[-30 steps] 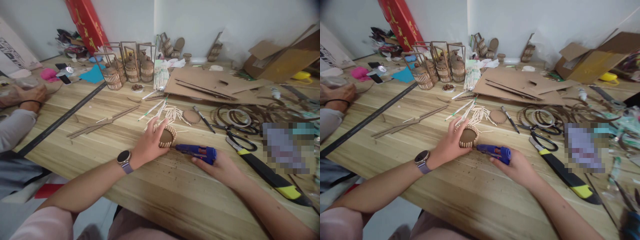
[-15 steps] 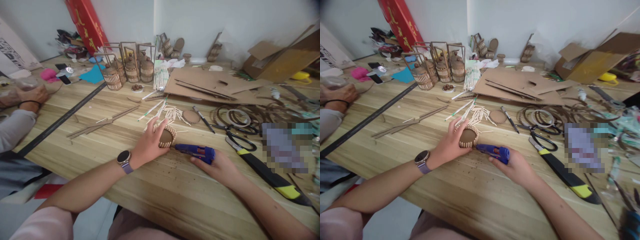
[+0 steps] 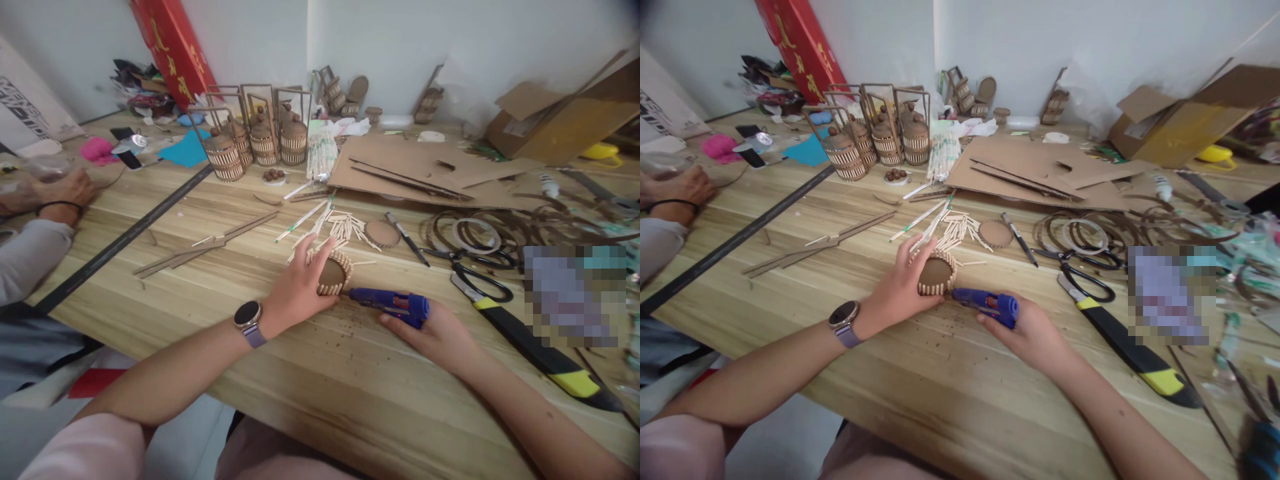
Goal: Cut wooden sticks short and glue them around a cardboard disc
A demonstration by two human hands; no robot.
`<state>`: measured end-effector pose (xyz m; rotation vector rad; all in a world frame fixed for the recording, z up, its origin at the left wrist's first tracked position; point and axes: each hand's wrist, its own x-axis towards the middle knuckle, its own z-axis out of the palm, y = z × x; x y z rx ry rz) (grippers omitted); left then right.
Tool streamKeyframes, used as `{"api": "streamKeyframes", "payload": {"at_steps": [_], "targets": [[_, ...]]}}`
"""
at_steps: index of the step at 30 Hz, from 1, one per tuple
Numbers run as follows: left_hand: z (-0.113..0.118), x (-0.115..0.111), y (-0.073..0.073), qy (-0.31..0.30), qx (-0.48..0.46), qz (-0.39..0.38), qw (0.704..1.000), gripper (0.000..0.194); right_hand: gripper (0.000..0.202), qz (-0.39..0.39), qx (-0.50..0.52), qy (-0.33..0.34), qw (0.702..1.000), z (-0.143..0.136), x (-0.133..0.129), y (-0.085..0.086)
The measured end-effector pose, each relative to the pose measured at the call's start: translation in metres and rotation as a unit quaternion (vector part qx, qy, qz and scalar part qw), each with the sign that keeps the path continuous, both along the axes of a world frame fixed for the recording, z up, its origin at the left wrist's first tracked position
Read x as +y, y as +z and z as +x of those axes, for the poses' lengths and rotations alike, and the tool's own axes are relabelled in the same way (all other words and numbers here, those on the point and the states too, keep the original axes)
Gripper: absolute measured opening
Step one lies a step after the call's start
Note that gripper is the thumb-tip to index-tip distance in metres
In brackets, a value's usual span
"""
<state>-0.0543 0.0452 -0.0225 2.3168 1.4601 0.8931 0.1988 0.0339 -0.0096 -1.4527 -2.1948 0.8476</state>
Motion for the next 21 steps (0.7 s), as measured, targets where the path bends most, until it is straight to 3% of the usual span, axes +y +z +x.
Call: {"api": "streamKeyframes", "payload": {"at_steps": [21], "targets": [[0.0004, 0.0008, 0.0005, 0.001, 0.017, -0.001, 1.0, 0.107, 0.035, 0.017, -0.02, -0.003, 1.0, 0.0007, -0.0007, -0.0022]]}}
